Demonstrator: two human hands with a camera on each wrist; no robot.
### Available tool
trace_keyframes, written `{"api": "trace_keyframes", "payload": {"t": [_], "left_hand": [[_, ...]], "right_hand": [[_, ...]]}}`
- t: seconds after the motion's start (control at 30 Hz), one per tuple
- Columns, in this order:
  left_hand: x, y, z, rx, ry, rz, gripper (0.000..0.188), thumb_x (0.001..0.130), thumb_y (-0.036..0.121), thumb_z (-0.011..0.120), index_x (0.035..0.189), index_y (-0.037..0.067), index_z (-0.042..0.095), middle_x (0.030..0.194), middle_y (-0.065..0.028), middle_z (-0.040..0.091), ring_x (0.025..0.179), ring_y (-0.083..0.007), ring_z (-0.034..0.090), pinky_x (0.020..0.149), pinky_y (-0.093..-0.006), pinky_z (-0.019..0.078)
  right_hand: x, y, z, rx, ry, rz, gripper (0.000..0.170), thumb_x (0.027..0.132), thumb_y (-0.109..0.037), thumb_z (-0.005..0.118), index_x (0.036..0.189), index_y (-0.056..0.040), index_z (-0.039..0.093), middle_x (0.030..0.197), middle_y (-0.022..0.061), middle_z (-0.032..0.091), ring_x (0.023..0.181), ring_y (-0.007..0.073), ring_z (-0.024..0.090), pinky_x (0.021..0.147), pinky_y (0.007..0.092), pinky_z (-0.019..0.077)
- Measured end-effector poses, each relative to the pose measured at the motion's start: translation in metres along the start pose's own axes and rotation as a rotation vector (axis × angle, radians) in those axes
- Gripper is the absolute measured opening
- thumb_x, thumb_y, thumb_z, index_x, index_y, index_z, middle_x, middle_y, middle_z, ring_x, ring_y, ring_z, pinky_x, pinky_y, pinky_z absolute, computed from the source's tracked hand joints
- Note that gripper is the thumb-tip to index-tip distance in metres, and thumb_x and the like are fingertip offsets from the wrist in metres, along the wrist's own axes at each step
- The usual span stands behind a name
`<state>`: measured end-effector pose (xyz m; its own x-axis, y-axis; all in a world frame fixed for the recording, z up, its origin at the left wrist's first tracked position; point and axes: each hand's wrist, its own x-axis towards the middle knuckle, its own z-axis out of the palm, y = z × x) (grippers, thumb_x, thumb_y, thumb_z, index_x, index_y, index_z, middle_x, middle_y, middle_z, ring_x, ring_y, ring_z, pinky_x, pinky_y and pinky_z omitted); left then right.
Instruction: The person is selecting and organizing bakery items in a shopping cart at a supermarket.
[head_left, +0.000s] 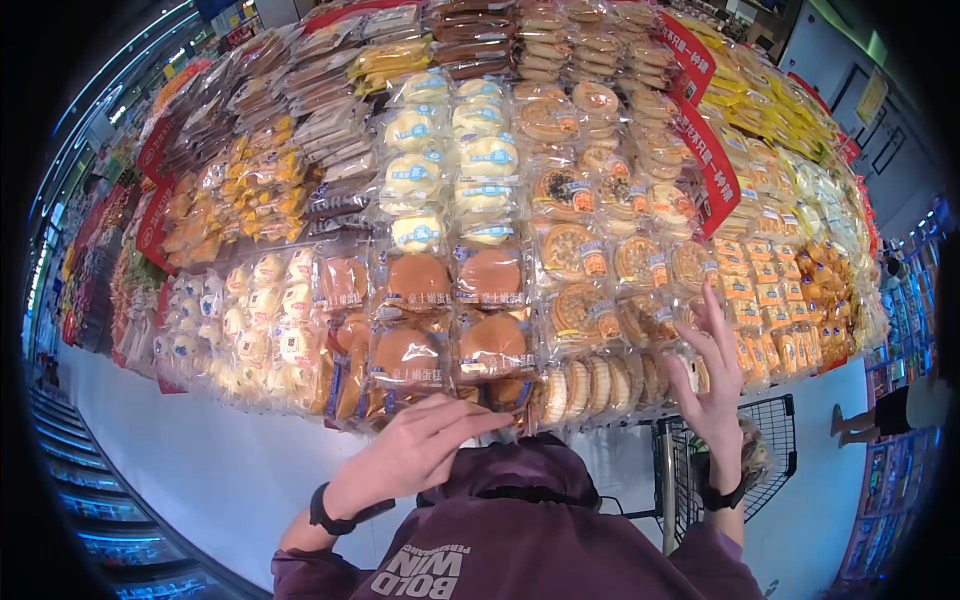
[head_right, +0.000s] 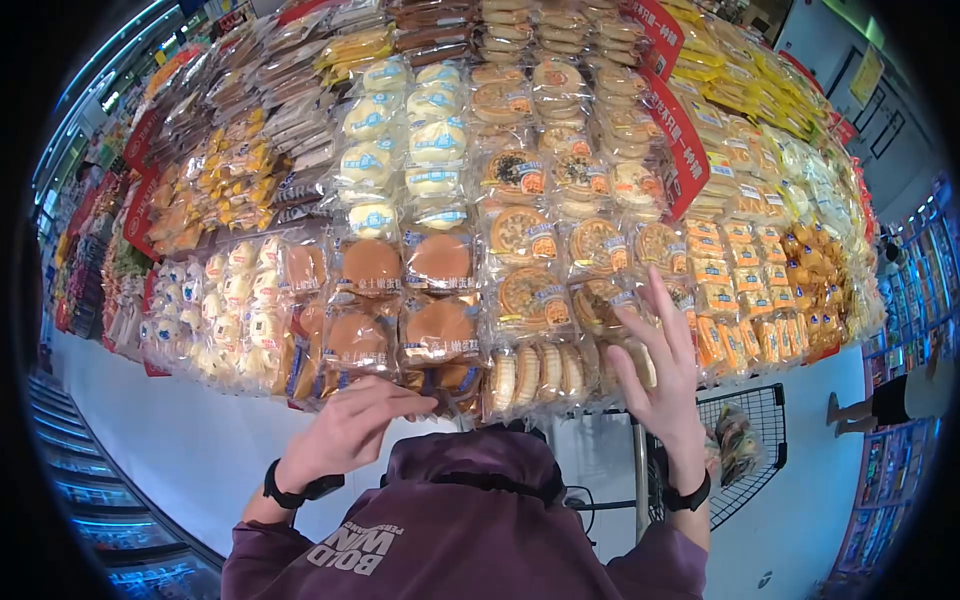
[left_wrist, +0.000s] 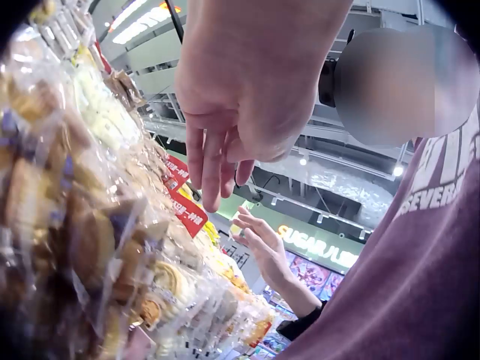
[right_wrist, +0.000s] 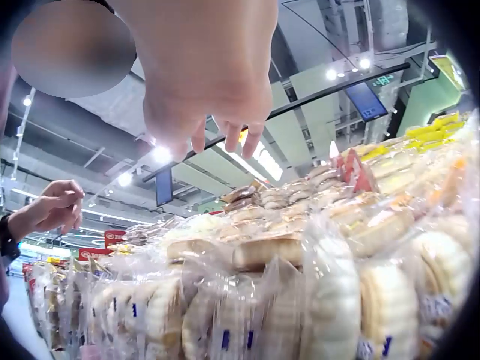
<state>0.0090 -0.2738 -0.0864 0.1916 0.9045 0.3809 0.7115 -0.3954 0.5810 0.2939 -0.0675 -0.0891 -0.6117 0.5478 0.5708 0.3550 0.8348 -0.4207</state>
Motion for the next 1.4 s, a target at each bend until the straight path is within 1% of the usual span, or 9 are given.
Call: {"api": "trace_keyframes", "payload": {"t": [0.13,0.33,0.47,0.57,0.73,0.77,0.93,1.2,1.4], "left_hand": [[0.024,0.023,0.064,-0.241,-0.018,0.078,0.037,0.081,-0.005,0.058,0.117,0.003,0.061,0.105,-0.0093,0.061,0.087,-0.0292,0.06,0.079,-0.0376,0.0504],[0.068,0.061,0.166,-0.28,-0.406,0.204,0.028,0.089,0.005,0.054,0.117,0.003,0.059,0.096,-0.0105,0.061,0.089,-0.0278,0.062,0.079,-0.0382,0.0503],[0.081,0.071,0.261,-0.085,-0.233,0.306,0.039,0.078,0.003,0.055,0.117,0.003,0.057,0.102,-0.0122,0.052,0.087,-0.0272,0.061,0.076,-0.0348,0.0493],[0.083,0.087,0.311,-0.032,-0.353,0.322,0.043,0.078,0.005,0.058,0.121,0.003,0.056,0.125,-0.0154,0.05,0.114,-0.0301,0.053,0.094,-0.0395,0.0442],[0.058,0.089,0.419,-0.151,-0.586,0.174,0.045,0.076,0.004,0.062,0.121,-0.001,0.056,0.13,-0.0163,0.053,0.129,-0.0292,0.045,0.105,-0.0445,0.0375],[0.059,0.093,0.425,-0.173,-0.728,0.053,0.044,0.076,0.003,0.061,0.12,-0.001,0.055,0.132,-0.0165,0.052,0.13,-0.0281,0.044,0.103,-0.0434,0.0387],[0.035,0.087,0.469,-0.056,-0.58,0.09,0.049,0.074,0.004,0.065,0.121,0.0,0.054,0.133,-0.0154,0.048,0.134,-0.029,0.039,0.103,-0.0444,0.0396],[0.032,0.096,0.481,0.034,-0.591,0.035,0.053,0.07,0.005,0.068,0.122,0.002,0.055,0.13,-0.0142,0.047,0.135,-0.0296,0.036,0.098,-0.0492,0.0414],[0.024,0.093,0.472,0.002,-0.632,0.013,0.057,0.072,0.005,0.067,0.127,0.002,0.052,0.135,-0.0142,0.043,0.139,-0.0293,0.03,0.102,-0.0517,0.0385]], "right_hand": [[-0.049,0.011,-0.015,-0.016,0.168,0.108,0.028,0.081,0.001,0.066,0.108,-0.0007,0.062,0.136,0.0209,0.049,0.109,0.0321,0.059,0.095,0.0397,0.0459],[-0.148,0.039,-0.033,0.035,0.263,0.259,0.016,0.082,0.006,0.063,0.097,0.0015,0.059,0.096,0.0166,0.061,0.084,0.0282,0.06,0.074,0.0347,0.0495],[-0.24,0.066,-0.035,-0.005,0.08,0.515,0.019,0.085,0.002,0.061,0.103,0.0016,0.058,0.105,0.0183,0.06,0.094,0.0315,0.059,0.08,0.0356,0.0484],[-0.32,0.078,-0.021,0.042,-0.133,0.757,0.05,0.086,-0.015,0.067,0.126,0.0046,0.045,0.12,0.0238,0.053,0.112,0.0386,0.051,0.097,0.0435,0.0411],[-0.406,0.088,0.023,0.309,-0.492,1.161,0.048,0.083,-0.019,0.068,0.117,0.0041,0.041,0.099,0.0311,0.061,0.093,0.0491,0.06,0.079,0.0515,0.048],[-0.409,0.087,0.025,0.299,-0.436,1.101,0.044,0.083,-0.017,0.067,0.113,0.0039,0.042,0.094,0.0307,0.062,0.089,0.0491,0.061,0.076,0.0518,0.0482],[-0.397,0.085,0.024,0.307,-0.251,0.876,0.029,0.08,-0.007,0.062,0.103,0.0044,0.047,0.074,0.0277,0.063,0.074,0.0466,0.063,0.065,0.0515,0.0484],[-0.402,0.087,0.03,0.362,-0.235,0.951,0.023,0.08,-0.003,0.059,0.1,0.0084,0.058,0.076,0.024,0.066,0.076,0.0367,0.069,0.064,0.0423,0.0492],[-0.4,0.074,0.033,0.293,-0.192,0.91,0.022,0.077,-0.003,0.061,0.096,0.0081,0.058,0.076,0.0273,0.064,0.077,0.0443,0.065,0.066,0.0467,0.0495]]}}
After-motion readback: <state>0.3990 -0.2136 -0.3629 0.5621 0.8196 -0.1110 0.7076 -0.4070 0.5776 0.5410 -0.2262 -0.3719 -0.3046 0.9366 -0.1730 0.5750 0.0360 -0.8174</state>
